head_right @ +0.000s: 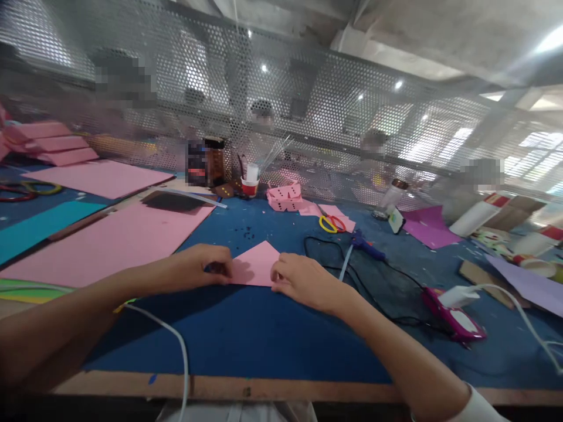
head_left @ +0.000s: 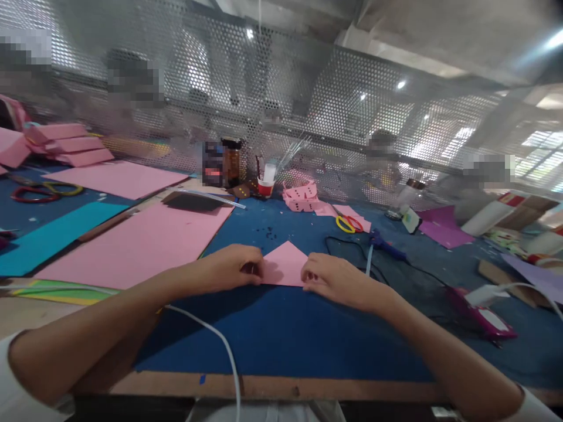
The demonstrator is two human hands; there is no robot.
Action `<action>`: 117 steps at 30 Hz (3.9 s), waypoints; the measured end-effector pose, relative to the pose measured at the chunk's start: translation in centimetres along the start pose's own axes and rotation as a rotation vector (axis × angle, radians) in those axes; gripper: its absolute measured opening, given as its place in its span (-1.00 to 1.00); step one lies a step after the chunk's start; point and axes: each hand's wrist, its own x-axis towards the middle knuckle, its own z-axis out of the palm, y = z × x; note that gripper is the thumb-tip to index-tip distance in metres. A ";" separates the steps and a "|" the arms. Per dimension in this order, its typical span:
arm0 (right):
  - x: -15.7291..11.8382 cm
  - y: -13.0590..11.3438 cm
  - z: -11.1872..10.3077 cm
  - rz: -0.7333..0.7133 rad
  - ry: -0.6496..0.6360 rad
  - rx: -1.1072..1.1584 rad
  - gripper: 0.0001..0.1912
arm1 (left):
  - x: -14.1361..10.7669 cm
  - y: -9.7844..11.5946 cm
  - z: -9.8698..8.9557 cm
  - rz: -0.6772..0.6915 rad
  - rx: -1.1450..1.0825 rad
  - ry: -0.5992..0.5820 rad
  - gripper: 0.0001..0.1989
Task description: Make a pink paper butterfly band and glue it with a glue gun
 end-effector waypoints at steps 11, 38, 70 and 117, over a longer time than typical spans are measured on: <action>-0.8 0.3 1.3 -0.102 0.018 -0.298 -0.77 | -0.3 -0.7 1.5 0.102 0.255 0.001 -0.83; -1.0 -0.7 2.2 -0.127 0.073 -0.309 -0.80 | -0.5 0.9 2.4 0.120 0.197 0.040 -0.87; -1.2 0.0 1.0 -0.008 -0.015 0.054 -0.87 | -0.4 0.4 2.3 -0.097 -0.152 -0.022 -0.91; -2.4 3.1 -2.0 0.184 -0.247 0.160 -0.89 | -0.4 -2.0 0.8 -0.233 0.004 -0.125 -0.77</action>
